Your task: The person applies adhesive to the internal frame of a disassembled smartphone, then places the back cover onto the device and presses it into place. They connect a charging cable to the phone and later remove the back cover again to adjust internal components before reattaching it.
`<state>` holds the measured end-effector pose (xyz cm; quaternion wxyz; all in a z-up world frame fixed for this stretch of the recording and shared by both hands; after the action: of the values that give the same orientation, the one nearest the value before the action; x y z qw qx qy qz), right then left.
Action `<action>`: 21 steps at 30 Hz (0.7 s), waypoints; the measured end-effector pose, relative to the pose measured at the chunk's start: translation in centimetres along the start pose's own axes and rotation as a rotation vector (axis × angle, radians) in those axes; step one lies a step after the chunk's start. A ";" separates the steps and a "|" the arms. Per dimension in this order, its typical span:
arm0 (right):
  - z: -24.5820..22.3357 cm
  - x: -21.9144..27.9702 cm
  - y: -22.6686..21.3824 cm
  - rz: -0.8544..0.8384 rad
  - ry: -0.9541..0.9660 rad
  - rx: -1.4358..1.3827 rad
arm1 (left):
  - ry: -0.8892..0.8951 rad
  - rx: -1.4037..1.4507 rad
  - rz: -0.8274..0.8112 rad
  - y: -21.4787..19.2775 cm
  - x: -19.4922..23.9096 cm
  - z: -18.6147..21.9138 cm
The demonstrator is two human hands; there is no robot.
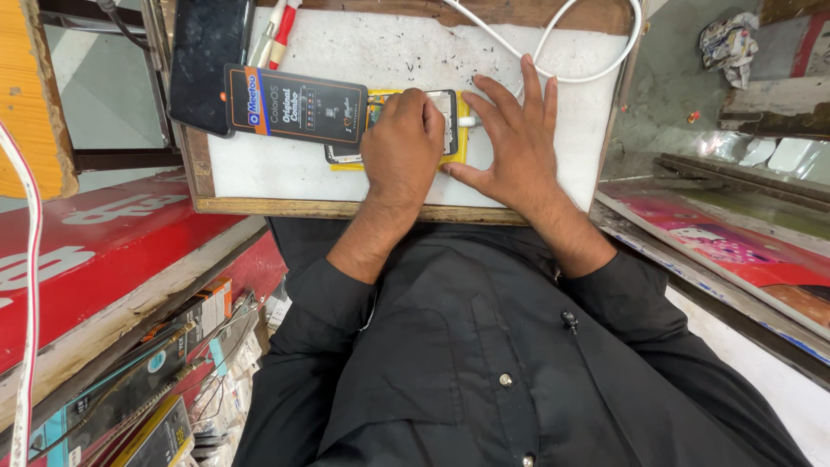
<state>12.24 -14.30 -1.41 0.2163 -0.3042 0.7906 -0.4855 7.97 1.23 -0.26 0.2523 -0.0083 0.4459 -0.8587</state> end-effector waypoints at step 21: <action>-1.1 -0.9 -0.5 -0.007 0.031 -0.038 | 0.029 0.174 0.008 -2.8 1.3 -0.6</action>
<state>12.33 -13.09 -0.42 0.1966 -0.3034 0.8020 -0.4756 5.57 2.42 1.25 0.2488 0.0280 0.3732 -0.8933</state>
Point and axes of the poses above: each hand's wrist, its own x-axis away from the middle knuckle, its own y-axis out of the palm, z = x × y, the point moved 8 cm from there along -x, towards the middle knuckle, and after that the axes turned 1 degree about y, right-handed, at the moved point
